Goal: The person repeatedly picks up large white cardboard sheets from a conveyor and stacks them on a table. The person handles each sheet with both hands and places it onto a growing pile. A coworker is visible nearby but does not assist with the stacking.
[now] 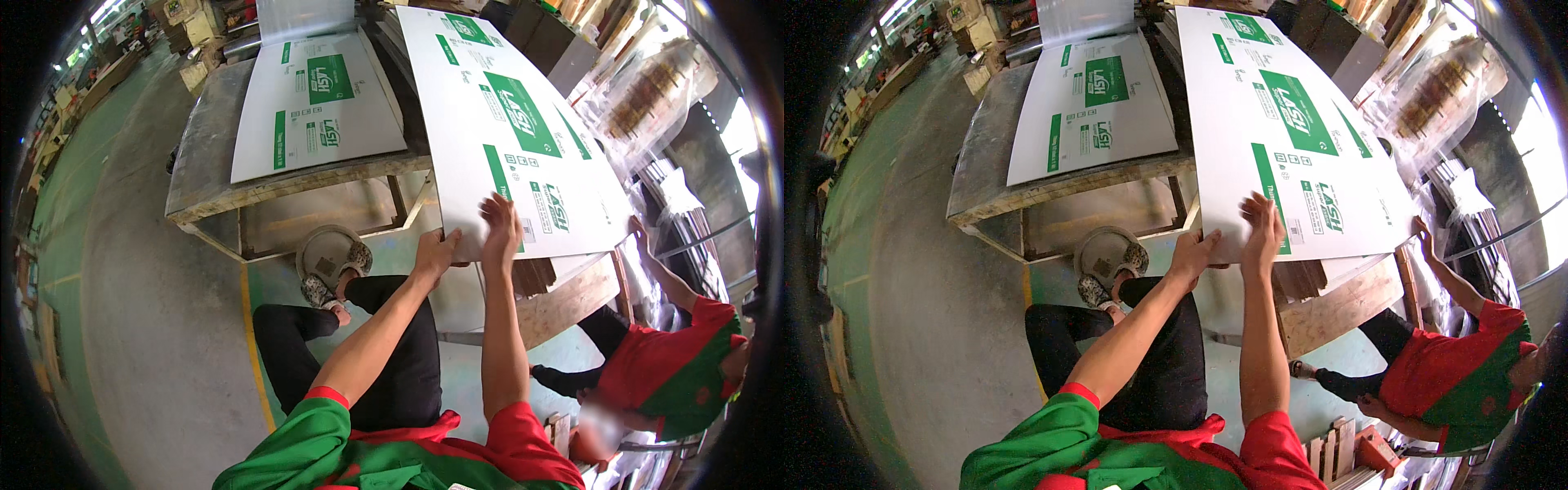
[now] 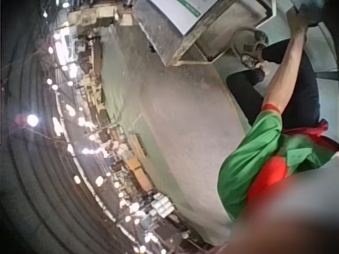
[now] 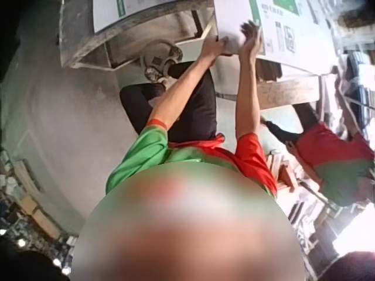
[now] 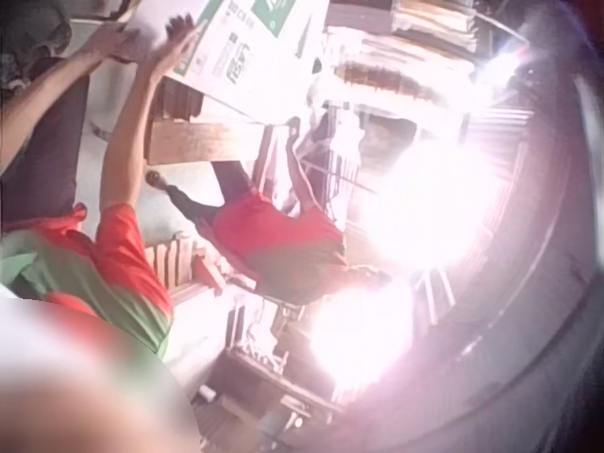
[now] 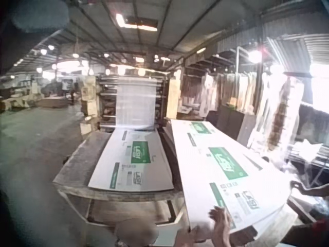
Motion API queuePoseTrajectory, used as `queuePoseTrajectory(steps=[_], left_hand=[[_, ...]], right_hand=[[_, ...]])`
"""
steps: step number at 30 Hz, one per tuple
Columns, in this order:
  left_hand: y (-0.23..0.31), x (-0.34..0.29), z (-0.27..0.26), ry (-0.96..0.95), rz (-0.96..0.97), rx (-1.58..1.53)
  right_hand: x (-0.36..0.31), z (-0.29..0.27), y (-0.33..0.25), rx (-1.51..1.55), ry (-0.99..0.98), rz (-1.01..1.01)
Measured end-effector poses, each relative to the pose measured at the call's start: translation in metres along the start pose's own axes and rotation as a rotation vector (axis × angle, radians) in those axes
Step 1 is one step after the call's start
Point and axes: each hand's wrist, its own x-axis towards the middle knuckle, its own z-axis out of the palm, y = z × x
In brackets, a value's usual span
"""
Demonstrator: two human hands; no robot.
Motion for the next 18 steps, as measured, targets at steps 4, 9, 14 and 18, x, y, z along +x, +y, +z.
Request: queuePoseTrajectory(steps=[4, 9, 14, 18], left_hand=[[0.038, -0.037, -0.04, 0.235, 0.156, 0.31], [0.065, -0.179, -0.161, 0.314, 0.161, 0.291], [0.035, -0.303, -0.218, 0.602, 0.149, 0.349], [0.013, -0.352, -0.24, 0.806, 0.175, 0.23]], right_hand=[[-0.027, -0.114, -0.094, -0.888, 0.586, -0.397], [-0.099, -0.22, -0.082, -0.614, 0.765, 0.125], [-0.166, -0.165, -0.046, -0.498, 0.55, 0.19], [-0.182, -0.114, -0.052, -0.611, 0.167, 0.291]])
